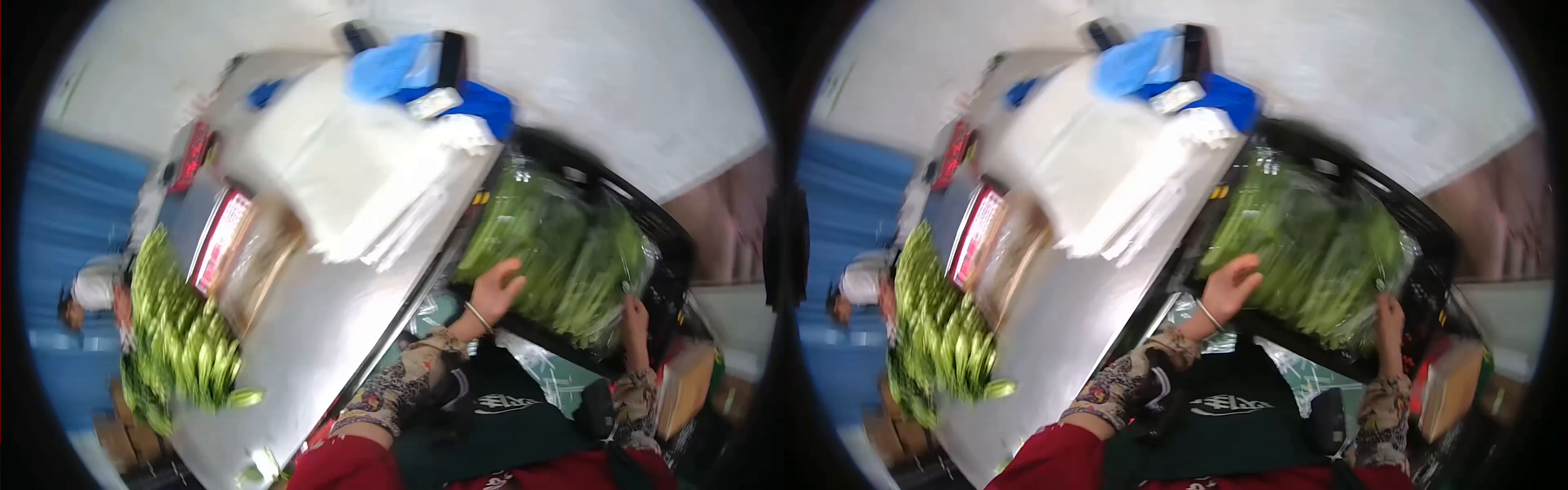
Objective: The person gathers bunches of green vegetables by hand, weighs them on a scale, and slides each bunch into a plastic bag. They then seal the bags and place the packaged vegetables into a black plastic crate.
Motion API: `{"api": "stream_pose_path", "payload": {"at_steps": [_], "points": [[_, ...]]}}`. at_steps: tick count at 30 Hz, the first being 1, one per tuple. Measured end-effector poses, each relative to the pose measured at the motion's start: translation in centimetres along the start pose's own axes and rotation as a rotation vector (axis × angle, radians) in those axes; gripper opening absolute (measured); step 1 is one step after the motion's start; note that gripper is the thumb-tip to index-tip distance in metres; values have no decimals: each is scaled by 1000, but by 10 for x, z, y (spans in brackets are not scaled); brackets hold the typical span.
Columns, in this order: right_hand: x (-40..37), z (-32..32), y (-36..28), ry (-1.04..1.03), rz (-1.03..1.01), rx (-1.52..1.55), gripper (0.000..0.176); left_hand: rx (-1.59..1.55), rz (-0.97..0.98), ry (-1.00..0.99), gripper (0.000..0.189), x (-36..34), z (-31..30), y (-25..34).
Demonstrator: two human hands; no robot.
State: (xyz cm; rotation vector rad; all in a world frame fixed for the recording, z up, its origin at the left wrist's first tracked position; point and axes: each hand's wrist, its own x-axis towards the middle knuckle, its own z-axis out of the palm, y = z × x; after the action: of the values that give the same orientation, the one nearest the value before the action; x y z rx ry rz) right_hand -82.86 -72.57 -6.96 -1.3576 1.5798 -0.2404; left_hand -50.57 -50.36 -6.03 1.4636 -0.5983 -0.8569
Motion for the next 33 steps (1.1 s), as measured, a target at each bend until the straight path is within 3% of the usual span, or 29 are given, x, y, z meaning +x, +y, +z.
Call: {"api": "stream_pose_path", "payload": {"at_steps": [1,2,4,5,6,7,8,9,10,11,12,14,15,16,17,18,20,22,23,25,27,28,30,31,33], "points": [[43,-5,39,101,-237,-245,38,54,-10,98,38,-17,-21,15],[49,-2,32,156,-372,-395,43,230,74,224,37,-37,-51,43],[53,1,10,198,-618,-404,47,380,168,645,35,-82,-115,43],[71,6,5,247,-603,-452,46,449,203,902,41,-110,-153,40],[69,18,-11,80,-601,-307,44,478,172,1200,54,-139,-196,6],[52,39,-33,86,-653,-311,40,517,76,1549,65,-173,-228,21],[30,64,-57,6,-703,-334,38,685,-56,1719,67,-222,-271,-2],[7,91,-88,-68,-750,-362,36,604,-124,1971,75,-262,-305,-18],[-23,120,-119,-138,-797,-390,35,697,-473,2173,84,-301,-330,-23],[-57,169,-150,-155,-942,-388,28,487,-667,2258,91,-325,-355,-23],[-79,204,-168,-273,-1019,-374,25,485,-711,2281,99,-348,-375,-35],[-131,284,-194,-508,-1126,-264,20,350,-834,2133,104,-365,-406,-26],[-155,323,-204,-565,-1270,-394,22,401,-819,2032,97,-371,-418,-21],[-178,364,-204,-639,-1377,-372,22,263,-704,1997,91,-379,-440,-32],[-227,398,-212,-805,-1142,-279,23,135,-592,1953,85,-388,-467,-52],[-227,441,-211,-972,-844,-386,34,18,-483,1900,79,-394,-490,-63],[-287,502,-234,-1168,-154,-187,47,-1025,162,1645,35,-383,-506,-47],[-309,570,-237,-1141,135,-98,52,-1130,346,1485,25,-374,-518,-49],[-327,592,-242,-1190,175,-10,48,-1101,441,1424,25,-371,-524,-56],[-355,622,-244,-1278,258,153,40,-1227,428,1461,26,-365,-518,-27],[-328,666,-216,-1236,145,146,33,-1289,414,1486,33,-361,-511,-5],[-318,678,-206,-1216,90,144,30,-1282,319,1532,37,-358,-510,5],[-325,666,-201,-1306,-32,202,23,-1267,133,1614,46,-352,-513,21],[-328,654,-202,-1351,-95,226,19,-1265,119,1586,56,-349,-517,20],[-354,610,-216,-1312,-158,244,16,-1244,83,1627,58,-334,-521,23]]}}
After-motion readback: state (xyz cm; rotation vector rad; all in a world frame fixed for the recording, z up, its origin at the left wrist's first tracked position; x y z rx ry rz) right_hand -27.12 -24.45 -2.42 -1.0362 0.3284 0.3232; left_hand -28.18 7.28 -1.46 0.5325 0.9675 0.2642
